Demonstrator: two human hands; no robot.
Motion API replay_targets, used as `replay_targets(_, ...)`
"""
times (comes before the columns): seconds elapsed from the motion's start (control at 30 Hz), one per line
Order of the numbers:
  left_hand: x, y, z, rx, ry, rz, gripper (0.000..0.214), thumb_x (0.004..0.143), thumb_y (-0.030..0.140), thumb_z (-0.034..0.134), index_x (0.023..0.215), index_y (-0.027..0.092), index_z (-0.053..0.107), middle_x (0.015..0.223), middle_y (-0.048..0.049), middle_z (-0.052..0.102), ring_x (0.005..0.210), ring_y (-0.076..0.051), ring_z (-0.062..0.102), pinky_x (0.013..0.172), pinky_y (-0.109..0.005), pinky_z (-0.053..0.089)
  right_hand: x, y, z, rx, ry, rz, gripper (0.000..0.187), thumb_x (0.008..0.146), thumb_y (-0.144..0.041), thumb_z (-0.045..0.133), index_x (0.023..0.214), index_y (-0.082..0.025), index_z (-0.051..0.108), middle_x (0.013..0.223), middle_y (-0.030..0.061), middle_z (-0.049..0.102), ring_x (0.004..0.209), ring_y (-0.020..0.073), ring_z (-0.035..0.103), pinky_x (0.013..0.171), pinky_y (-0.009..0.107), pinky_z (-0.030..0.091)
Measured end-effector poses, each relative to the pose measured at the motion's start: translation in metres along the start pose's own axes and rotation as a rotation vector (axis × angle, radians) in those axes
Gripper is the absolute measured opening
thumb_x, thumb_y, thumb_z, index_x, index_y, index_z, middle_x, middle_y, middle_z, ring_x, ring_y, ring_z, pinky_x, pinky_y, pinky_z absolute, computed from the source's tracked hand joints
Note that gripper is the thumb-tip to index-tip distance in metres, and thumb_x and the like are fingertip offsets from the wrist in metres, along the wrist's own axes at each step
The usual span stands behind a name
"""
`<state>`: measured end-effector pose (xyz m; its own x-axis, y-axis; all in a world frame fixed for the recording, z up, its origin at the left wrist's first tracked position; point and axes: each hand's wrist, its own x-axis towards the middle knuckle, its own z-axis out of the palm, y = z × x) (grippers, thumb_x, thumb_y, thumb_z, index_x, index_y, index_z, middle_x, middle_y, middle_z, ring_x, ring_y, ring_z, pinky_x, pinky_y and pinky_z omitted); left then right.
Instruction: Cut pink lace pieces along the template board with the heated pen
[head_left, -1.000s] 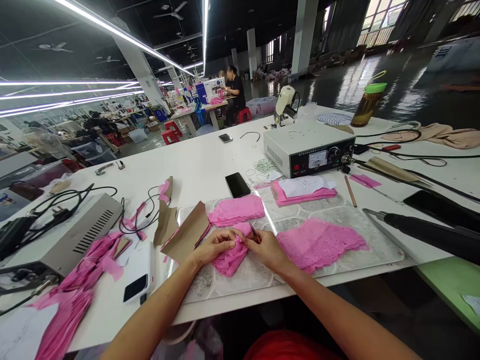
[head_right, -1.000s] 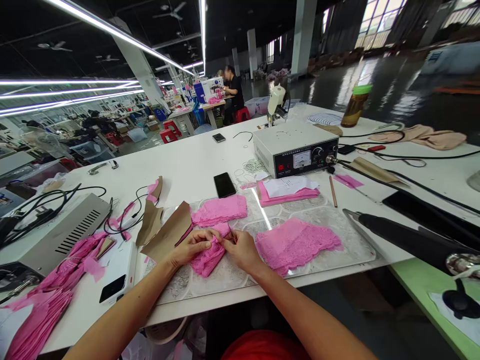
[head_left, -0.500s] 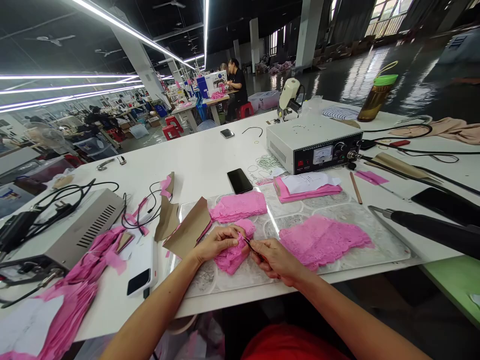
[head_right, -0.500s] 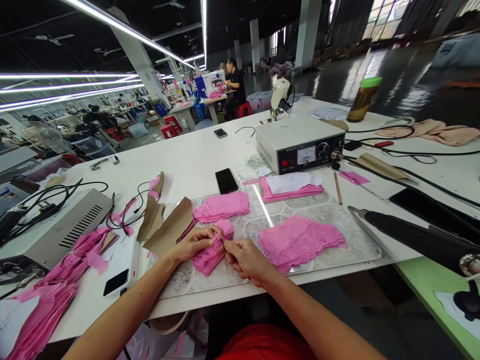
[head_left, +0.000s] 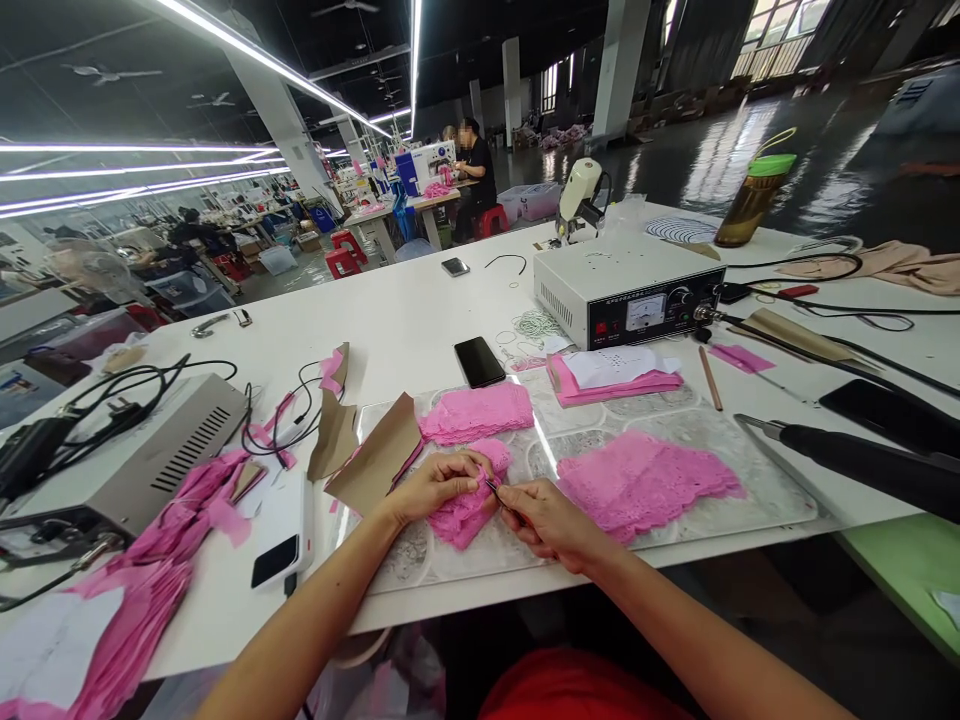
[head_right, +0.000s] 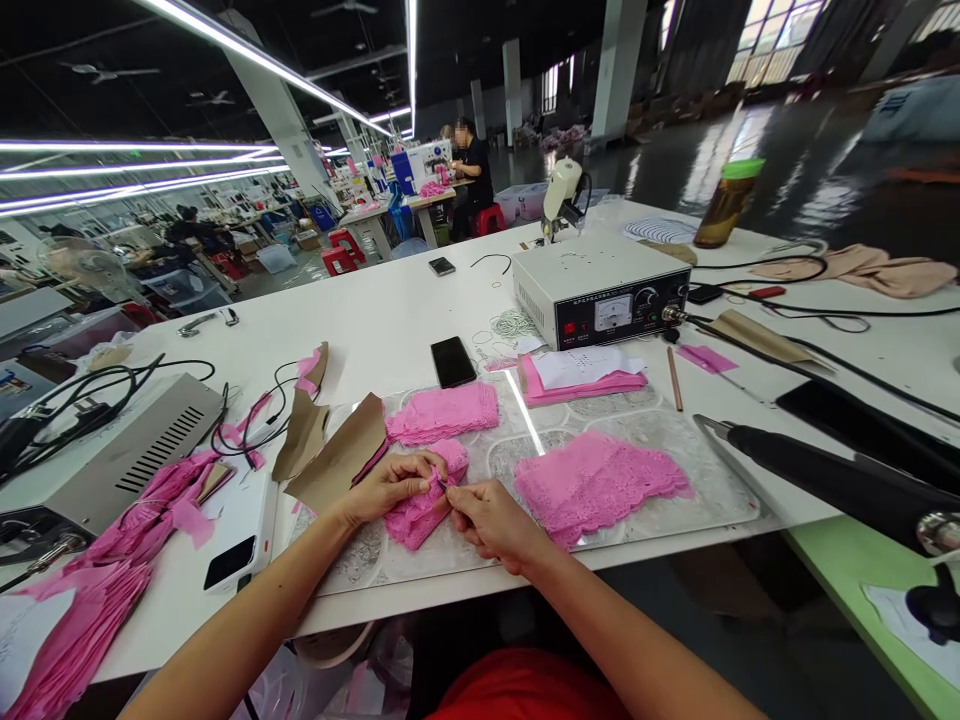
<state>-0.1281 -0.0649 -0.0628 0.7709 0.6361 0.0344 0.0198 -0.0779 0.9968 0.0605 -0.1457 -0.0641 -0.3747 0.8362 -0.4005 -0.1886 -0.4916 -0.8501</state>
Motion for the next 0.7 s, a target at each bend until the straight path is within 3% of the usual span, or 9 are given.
replay_targets(0.7, -0.0003, 0.0021, 0.0032, 0.06, 0.028, 0.015, 0.019, 0.082, 0.033, 0.068, 0.081, 0.014, 0.066, 0.098, -0.0066, 0.061, 0.094, -0.016, 0.057, 0.089, -0.03, 0.043, -0.0024, -0.0037, 0.0021, 0.023, 0.033, 0.008, 0.036, 0.073, -0.05, 0.059, 0.076, -0.015, 0.059, 0.051, -0.009, 0.04, 0.035, 0.0005, 0.019, 0.034, 0.021, 0.006)
